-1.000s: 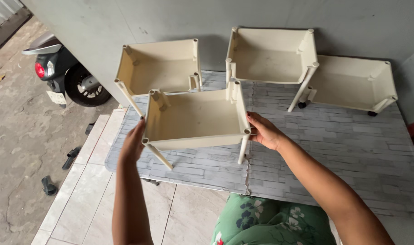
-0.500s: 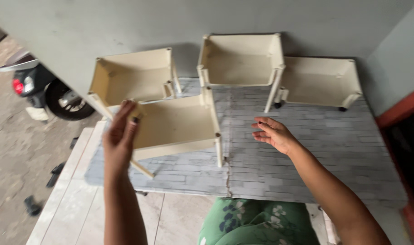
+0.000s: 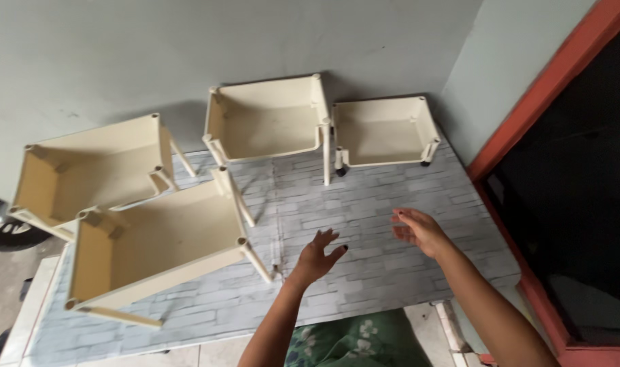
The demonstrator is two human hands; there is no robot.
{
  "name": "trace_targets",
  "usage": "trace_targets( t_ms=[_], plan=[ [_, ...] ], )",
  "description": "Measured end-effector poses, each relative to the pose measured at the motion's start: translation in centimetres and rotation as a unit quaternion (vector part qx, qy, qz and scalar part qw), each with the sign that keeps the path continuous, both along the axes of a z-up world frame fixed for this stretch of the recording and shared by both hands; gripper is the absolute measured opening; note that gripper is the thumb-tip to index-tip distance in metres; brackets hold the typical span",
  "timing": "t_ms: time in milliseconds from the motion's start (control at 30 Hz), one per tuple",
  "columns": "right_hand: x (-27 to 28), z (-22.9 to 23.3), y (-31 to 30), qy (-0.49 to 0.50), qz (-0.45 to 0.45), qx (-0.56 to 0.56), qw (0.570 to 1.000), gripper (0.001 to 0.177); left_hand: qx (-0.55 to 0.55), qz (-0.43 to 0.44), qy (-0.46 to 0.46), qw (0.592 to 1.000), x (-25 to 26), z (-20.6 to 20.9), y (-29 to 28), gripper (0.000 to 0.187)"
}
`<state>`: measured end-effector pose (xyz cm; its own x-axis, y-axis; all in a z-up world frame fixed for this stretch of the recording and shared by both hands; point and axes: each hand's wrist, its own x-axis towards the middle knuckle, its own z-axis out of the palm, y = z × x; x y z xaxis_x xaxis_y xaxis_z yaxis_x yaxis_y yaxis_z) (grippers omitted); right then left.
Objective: The person assembles a two-tier plastic storage cart by inserting four legs into the bottom tray, then stacking a second tray on top and securing it with the same legs. The person adjusts the alignment of both trays and legs to ensure stability.
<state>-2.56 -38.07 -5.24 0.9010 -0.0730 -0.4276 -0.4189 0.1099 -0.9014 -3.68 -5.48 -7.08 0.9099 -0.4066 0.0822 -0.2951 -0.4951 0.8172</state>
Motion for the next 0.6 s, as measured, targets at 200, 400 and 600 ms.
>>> trace_targets(
  t_ms=[200,400,600],
  plan=[
    [-0.1,-5.8,-4.5,0.016,-0.048,0.068,0.996,0.039,0.244,0.064,0.028,0.967,3.2,-7.4,-2.7,0.08],
    [3.5,-8.5,-4.3,0.025,-0.084,0.126,0.988,0.035,0.378,0.114,0.051,0.917,1.8,-4.0,-2.9,0.082],
    [9.2,-9.1,-2.2,0.028,-0.11,0.164,0.98,0.04,0.397,0.094,0.083,0.909,1.3,-0.5,-3.1,0.078]
  ],
)
